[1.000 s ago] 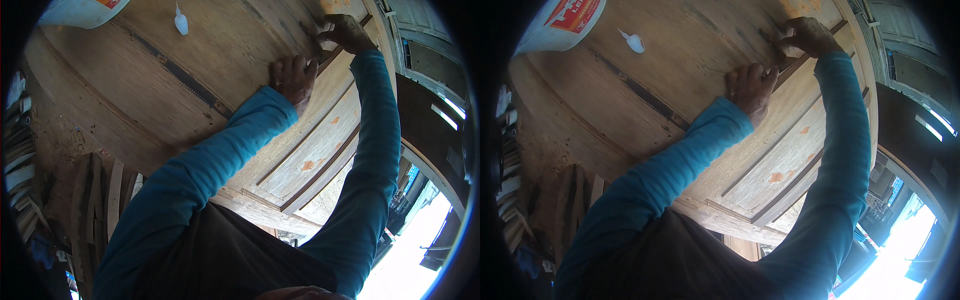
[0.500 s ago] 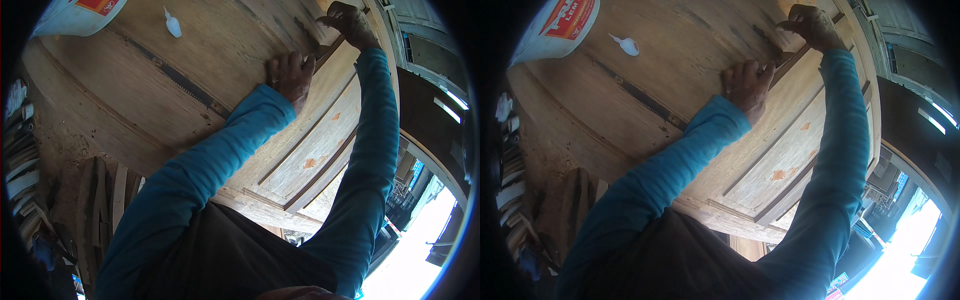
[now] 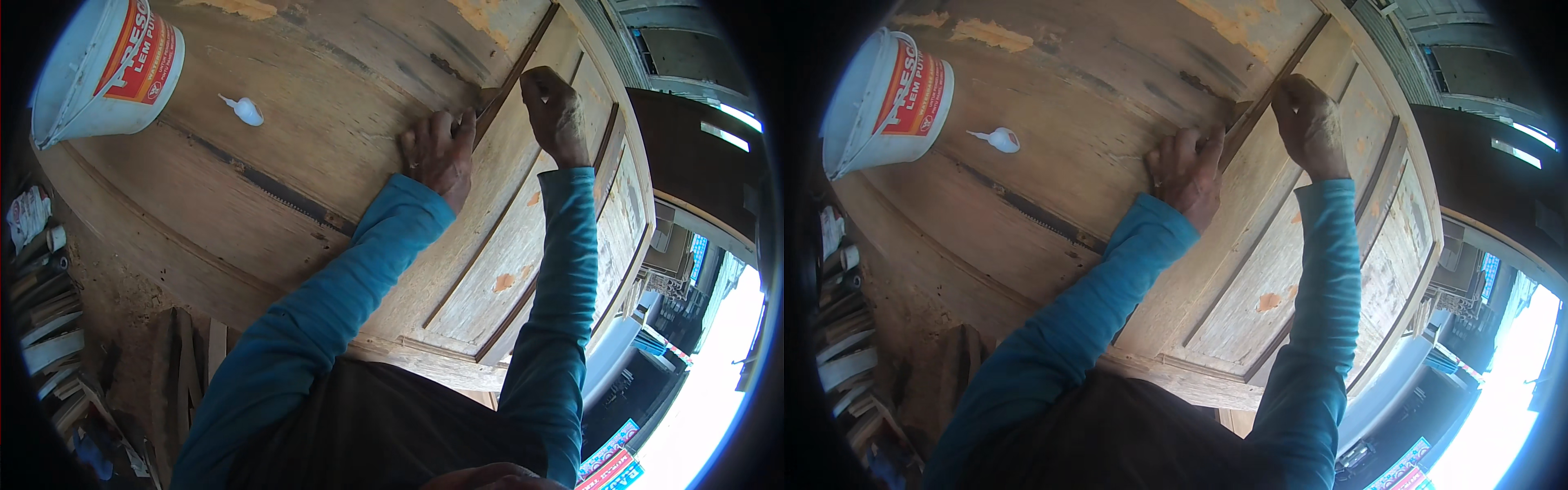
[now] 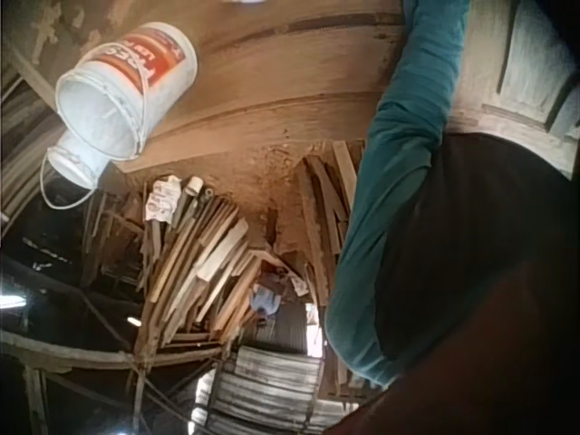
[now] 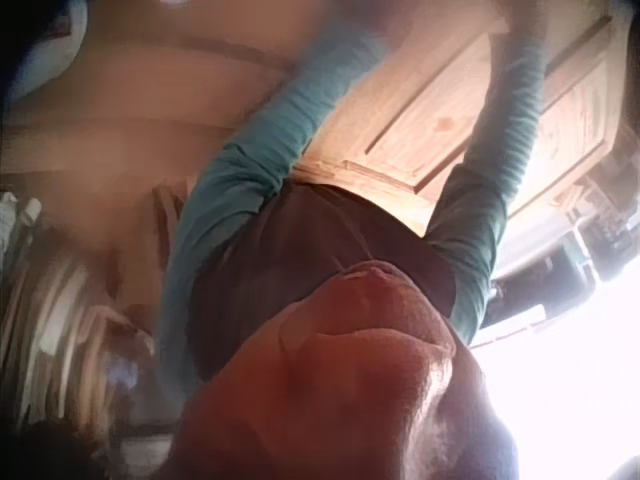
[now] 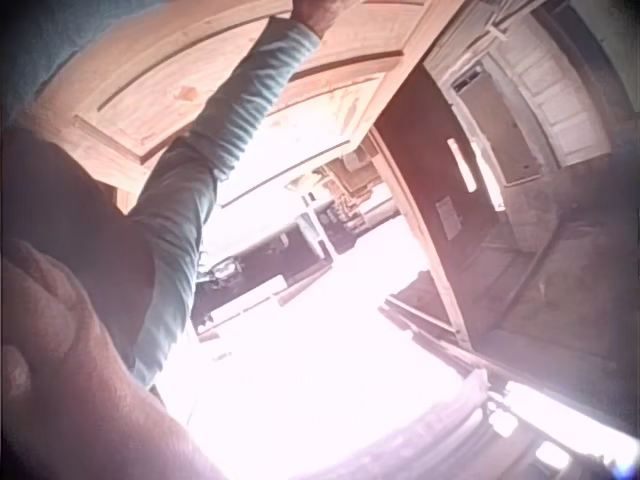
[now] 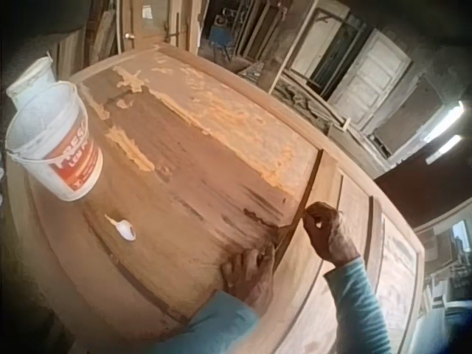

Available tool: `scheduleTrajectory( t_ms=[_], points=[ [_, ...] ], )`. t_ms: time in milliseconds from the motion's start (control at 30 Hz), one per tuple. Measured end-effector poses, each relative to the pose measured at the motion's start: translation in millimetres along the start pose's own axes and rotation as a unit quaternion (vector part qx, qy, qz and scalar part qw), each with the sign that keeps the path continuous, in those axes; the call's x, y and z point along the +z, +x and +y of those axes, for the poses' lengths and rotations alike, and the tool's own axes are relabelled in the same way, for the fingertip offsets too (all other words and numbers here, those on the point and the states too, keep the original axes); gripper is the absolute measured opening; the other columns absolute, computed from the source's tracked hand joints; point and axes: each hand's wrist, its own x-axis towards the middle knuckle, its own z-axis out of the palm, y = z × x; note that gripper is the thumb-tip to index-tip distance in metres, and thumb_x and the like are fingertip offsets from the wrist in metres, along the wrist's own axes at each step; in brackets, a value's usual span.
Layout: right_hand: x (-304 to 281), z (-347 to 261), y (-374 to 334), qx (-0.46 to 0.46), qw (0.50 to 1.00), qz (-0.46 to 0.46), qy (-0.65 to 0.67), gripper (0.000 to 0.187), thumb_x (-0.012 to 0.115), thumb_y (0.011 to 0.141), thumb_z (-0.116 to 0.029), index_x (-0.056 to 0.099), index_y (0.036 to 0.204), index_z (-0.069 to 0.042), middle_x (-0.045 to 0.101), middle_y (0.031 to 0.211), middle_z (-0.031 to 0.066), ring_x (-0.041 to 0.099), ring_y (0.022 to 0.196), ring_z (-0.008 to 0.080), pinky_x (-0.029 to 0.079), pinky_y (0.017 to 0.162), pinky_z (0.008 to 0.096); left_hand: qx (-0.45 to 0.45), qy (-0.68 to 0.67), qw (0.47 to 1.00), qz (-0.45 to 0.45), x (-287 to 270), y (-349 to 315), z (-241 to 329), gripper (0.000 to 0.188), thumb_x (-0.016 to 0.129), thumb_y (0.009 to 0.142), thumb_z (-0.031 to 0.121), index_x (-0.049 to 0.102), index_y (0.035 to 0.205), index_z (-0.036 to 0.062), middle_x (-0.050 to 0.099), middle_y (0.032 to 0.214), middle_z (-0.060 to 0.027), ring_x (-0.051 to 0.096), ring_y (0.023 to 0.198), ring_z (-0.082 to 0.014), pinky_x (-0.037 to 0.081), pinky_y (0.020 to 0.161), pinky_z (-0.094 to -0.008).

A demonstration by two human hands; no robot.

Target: The person scrapes old finish from a wooden door with a scraper, applies liquid adhesive from a tube to a crack, and sands the surface of the door by hand with a piece of sandpaper.

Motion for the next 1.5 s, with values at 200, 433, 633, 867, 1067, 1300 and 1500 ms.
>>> scheduleTrajectory(
  t_ms=[200, 433, 633, 867, 1067, 1300, 1500],
  points=[
    [2.7, 44.1, -74.7, 0.108, 0.992, 0.064, 0.005, 0.013, 0.069, 0.097, -0.009, 0.073, 0.105, 0.001, 0.072, 0.098, 0.0180, 0.072, 0.085, 0.0296, 0.057, 0.079, 0.0391, 0.008, 0.024, 1.000, -0.014, 5.6, 2.9, 6.5, 0.063, 0.074, 0.087, 0.010, 0.057, 0.148, 0.0140, 0.054, 0.129, -0.0150, 0.052, 0.119, -0.0371, 0.039, 0.098, -0.0540],
    [14.2, 41.7, -103.1, 0.096, 0.988, 0.119, 0.009, 0.018, 0.070, 0.099, -0.016, 0.073, 0.103, 0.001, 0.071, 0.099, 0.0175, 0.070, 0.087, 0.0277, 0.054, 0.079, 0.0390, -0.008, 0.026, 0.999, -0.027, -5.2, 3.8, 3.1, 0.068, 0.074, 0.086, 0.012, 0.053, 0.151, 0.0158, 0.056, 0.124, -0.0142, 0.052, 0.118, -0.0371, 0.039, 0.096, -0.0537],
    [34.0, -73.9, -85.5, 0.080, 0.976, 0.196, 0.048, 0.017, 0.068, 0.104, -0.013, 0.073, 0.098, 0.002, 0.070, 0.094, 0.0126, 0.067, 0.081, 0.0230, 0.053, 0.071, 0.0342, 0.011, 0.015, 0.999, 0.027, 8.4, -2.3, 1.0, 0.049, 0.067, 0.089, 0.017, 0.058, 0.137, 0.0145, 0.056, 0.122, -0.0121, 0.054, 0.113, -0.0341, 0.040, 0.093, -0.0522],
    [85.5, -210.3, -40.1, -0.019, 0.988, -0.097, 0.120, 0.048, 0.081, 0.092, -0.028, 0.069, 0.128, 0.000, 0.072, 0.116, 0.0214, 0.076, 0.093, 0.0310, 0.059, 0.085, 0.0419, 0.010, 0.059, 0.997, 0.038, 9.1, -2.0, 5.7, 0.054, 0.067, 0.088, 0.015, 0.057, 0.141, 0.0102, 0.057, 0.114, -0.0124, 0.053, 0.115, -0.0348, 0.042, 0.100, -0.0499],
    [156.8, -255.1, -8.0, -0.022, 0.976, -0.176, 0.127, 0.061, 0.082, 0.088, -0.032, 0.060, 0.137, -0.003, 0.065, 0.119, 0.0292, 0.067, 0.107, 0.0478, 0.055, 0.094, 0.0533, -0.005, 0.033, 0.999, 0.007, 6.1, 5.1, -7.6, 0.063, 0.075, 0.085, 0.018, 0.058, 0.146, 0.0161, 0.054, 0.128, -0.0141, 0.051, 0.121, -0.0361, 0.038, 0.096, -0.0545],
    [174.9, -230.4, -1.8, -0.035, 0.973, -0.139, 0.183, 0.030, 0.068, 0.099, -0.024, 0.067, 0.116, 0.001, 0.070, 0.106, 0.0261, 0.069, 0.100, 0.0445, 0.055, 0.087, 0.0516, -0.005, 0.047, 0.999, -0.005, 15.3, 0.6, 4.9, 0.063, 0.075, 0.086, 0.017, 0.058, 0.147, 0.0171, 0.054, 0.126, -0.0124, 0.050, 0.121, -0.0343, 0.038, 0.097, -0.0539],
    [92.3, -201.7, -9.7, 0.062, 0.978, -0.102, 0.172, 0.032, 0.066, 0.104, -0.028, 0.066, 0.112, 0.003, 0.074, 0.090, 0.0165, 0.073, 0.082, 0.0253, 0.055, 0.075, 0.0417, 0.031, 0.090, 0.991, 0.093, 73.8, 5.4, -53.5, 0.057, 0.072, 0.092, 0.023, 0.056, 0.146, 0.0135, 0.056, 0.125, -0.0139, 0.054, 0.119, -0.0331, 0.043, 0.097, -0.0494]
  ],
)
